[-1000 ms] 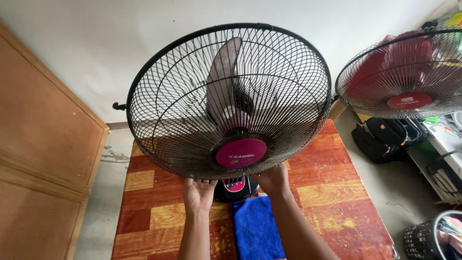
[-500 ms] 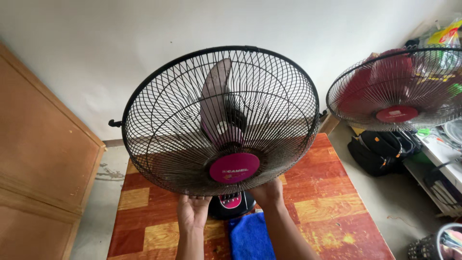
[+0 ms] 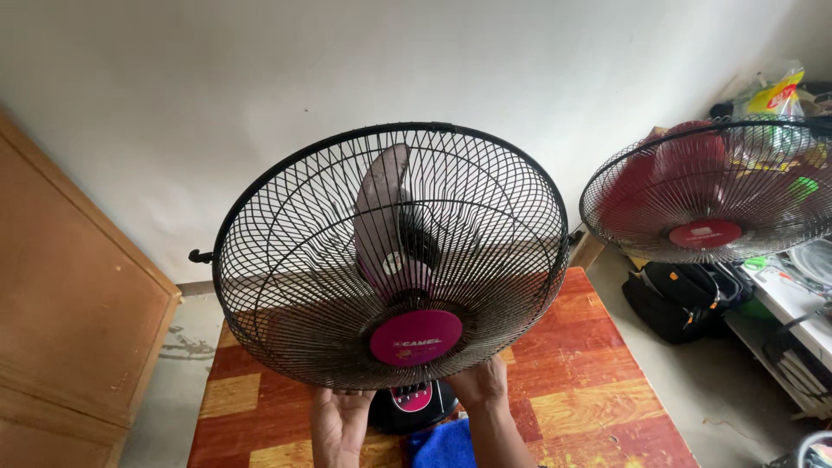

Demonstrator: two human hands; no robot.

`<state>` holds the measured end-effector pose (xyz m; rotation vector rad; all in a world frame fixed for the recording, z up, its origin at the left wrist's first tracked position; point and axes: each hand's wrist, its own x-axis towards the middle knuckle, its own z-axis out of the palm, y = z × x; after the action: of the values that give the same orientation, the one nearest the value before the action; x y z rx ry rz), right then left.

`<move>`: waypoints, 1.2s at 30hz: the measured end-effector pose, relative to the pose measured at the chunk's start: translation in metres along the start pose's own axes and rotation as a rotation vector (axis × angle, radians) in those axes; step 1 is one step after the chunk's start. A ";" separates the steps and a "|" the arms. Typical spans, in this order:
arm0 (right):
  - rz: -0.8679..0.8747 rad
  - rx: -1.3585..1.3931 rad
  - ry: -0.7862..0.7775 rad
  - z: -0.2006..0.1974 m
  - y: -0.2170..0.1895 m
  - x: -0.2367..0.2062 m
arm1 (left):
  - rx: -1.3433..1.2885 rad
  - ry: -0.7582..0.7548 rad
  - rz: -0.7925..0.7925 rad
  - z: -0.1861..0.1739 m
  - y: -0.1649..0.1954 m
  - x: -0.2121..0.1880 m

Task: The person wipes the table with a blue cloth, then removes the front grille from a pedestal fan and sets it on the table. They then unscrew the blade cap and work on the fan blades at the hub.

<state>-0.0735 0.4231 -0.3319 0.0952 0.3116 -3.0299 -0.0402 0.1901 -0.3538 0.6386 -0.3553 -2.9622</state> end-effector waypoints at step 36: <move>-0.044 0.024 0.090 -0.038 0.019 0.025 | 0.019 -0.074 0.019 0.015 0.009 -0.014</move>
<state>-0.0944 0.4105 -0.3744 0.2294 0.2888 -3.0793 -0.0332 0.1859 -0.3328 0.5258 -0.3941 -2.9734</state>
